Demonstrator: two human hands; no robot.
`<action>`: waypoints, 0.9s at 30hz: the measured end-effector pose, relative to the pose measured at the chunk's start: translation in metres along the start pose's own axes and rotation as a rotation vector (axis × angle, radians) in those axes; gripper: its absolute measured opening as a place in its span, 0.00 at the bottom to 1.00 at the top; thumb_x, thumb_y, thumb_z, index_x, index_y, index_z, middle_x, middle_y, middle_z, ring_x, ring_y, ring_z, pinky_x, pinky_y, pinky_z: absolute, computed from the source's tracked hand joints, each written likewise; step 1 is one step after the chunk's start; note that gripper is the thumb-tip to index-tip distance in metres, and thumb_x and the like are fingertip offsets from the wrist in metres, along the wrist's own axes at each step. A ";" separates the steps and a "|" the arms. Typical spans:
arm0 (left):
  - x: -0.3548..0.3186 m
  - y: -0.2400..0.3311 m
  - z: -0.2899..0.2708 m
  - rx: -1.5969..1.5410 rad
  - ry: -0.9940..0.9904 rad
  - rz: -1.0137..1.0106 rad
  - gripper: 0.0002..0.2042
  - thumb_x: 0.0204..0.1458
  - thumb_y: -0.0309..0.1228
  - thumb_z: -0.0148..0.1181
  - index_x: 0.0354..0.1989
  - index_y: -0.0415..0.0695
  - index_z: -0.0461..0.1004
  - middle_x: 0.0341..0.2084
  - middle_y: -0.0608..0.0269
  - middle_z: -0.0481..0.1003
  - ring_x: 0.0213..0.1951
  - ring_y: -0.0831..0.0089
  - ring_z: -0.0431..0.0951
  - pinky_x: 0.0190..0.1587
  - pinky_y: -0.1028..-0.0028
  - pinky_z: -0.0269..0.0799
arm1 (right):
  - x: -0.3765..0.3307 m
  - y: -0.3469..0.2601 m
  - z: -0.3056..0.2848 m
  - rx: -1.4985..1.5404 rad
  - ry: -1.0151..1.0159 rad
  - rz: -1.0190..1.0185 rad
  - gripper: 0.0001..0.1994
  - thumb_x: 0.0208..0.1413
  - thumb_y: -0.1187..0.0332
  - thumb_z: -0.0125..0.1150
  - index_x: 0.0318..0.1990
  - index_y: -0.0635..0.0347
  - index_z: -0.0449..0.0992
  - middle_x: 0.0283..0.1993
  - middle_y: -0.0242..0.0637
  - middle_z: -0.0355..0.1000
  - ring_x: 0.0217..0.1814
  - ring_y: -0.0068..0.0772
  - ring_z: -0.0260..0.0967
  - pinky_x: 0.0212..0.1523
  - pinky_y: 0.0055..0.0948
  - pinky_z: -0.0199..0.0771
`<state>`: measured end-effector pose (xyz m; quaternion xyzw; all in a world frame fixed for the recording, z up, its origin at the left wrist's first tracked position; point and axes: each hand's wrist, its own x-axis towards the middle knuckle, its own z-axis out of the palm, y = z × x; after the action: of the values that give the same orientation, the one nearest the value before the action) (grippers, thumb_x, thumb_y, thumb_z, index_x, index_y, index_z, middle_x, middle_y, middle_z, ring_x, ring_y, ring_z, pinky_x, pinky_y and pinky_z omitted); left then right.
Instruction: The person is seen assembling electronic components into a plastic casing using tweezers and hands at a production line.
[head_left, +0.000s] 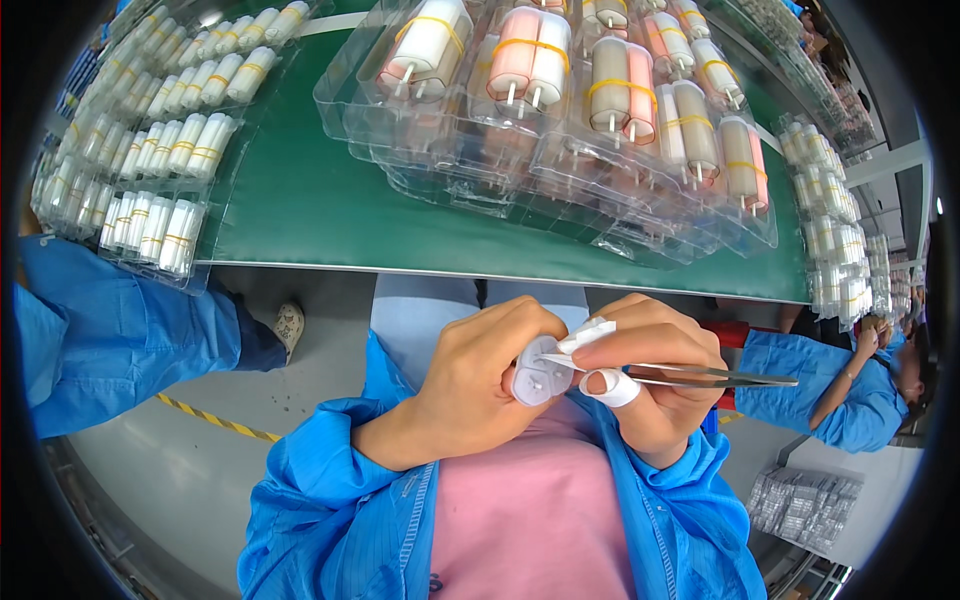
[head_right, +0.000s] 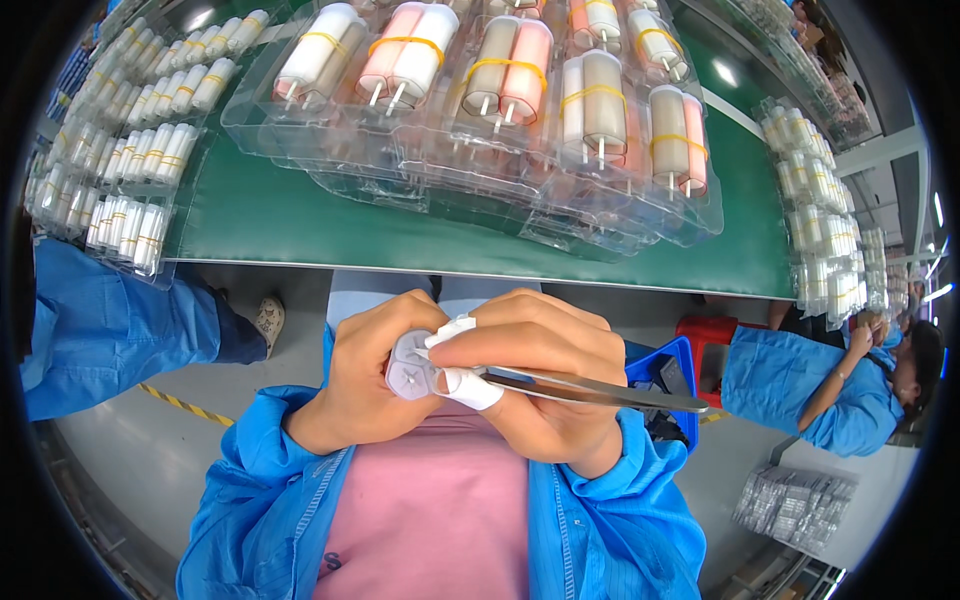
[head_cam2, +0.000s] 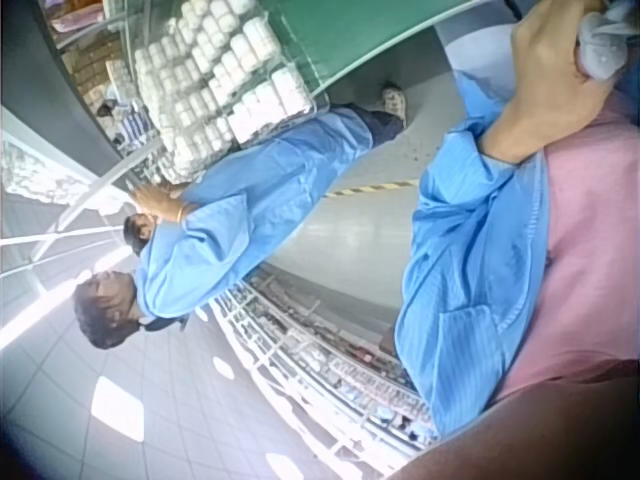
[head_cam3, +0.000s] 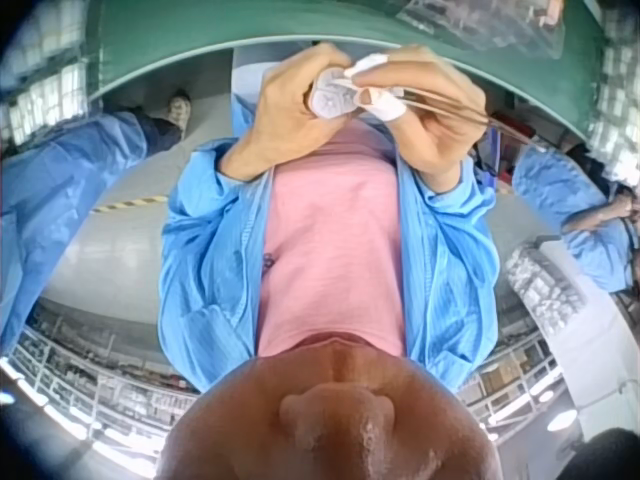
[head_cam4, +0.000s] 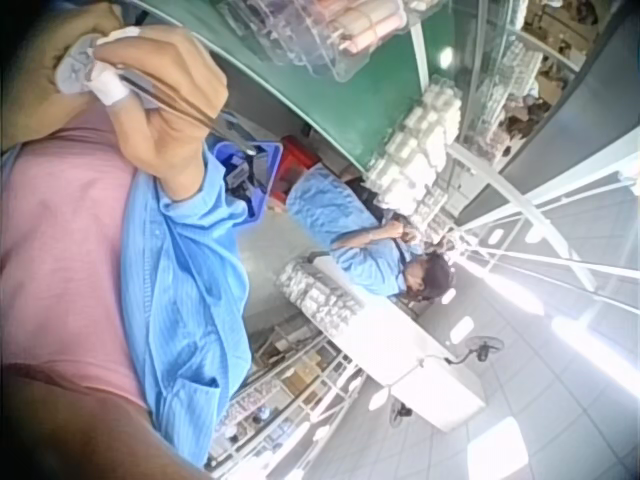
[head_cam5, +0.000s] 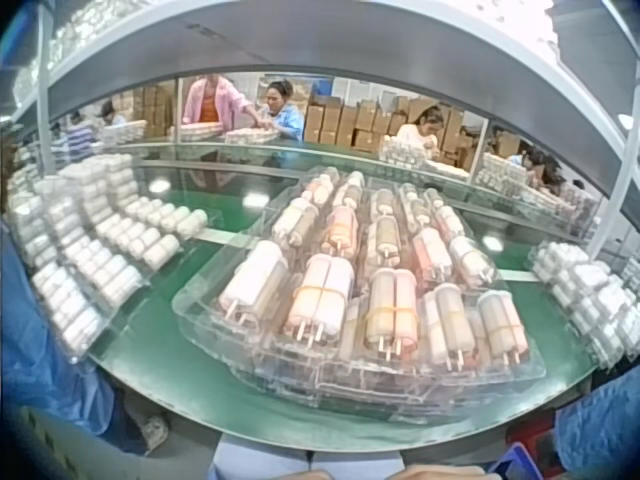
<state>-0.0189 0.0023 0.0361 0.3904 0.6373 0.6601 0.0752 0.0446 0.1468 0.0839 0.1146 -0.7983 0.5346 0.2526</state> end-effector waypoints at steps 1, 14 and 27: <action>-0.001 -0.002 0.001 0.014 0.001 0.003 0.12 0.36 0.23 0.67 0.29 0.39 0.70 0.22 0.58 0.69 0.22 0.60 0.71 0.24 0.68 0.64 | 0.001 0.000 0.000 -0.023 -0.015 -0.010 0.08 0.36 0.78 0.68 0.29 0.64 0.79 0.28 0.41 0.75 0.27 0.36 0.73 0.29 0.27 0.73; -0.002 -0.012 0.000 0.192 -0.010 0.092 0.12 0.37 0.23 0.66 0.29 0.40 0.69 0.22 0.58 0.69 0.23 0.58 0.71 0.25 0.66 0.66 | 0.003 -0.007 0.003 -0.232 -0.089 -0.093 0.09 0.36 0.77 0.67 0.30 0.63 0.79 0.28 0.40 0.74 0.27 0.38 0.72 0.28 0.27 0.71; -0.004 -0.002 -0.001 -0.093 -0.041 -0.050 0.13 0.40 0.24 0.69 0.31 0.41 0.70 0.24 0.59 0.72 0.25 0.64 0.75 0.25 0.71 0.68 | -0.004 -0.008 0.003 -0.026 0.018 0.055 0.09 0.37 0.77 0.69 0.30 0.63 0.80 0.29 0.40 0.76 0.29 0.35 0.74 0.30 0.25 0.73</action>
<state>-0.0179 -0.0004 0.0333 0.3839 0.6138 0.6788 0.1227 0.0504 0.1406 0.0870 0.0845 -0.8057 0.5319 0.2465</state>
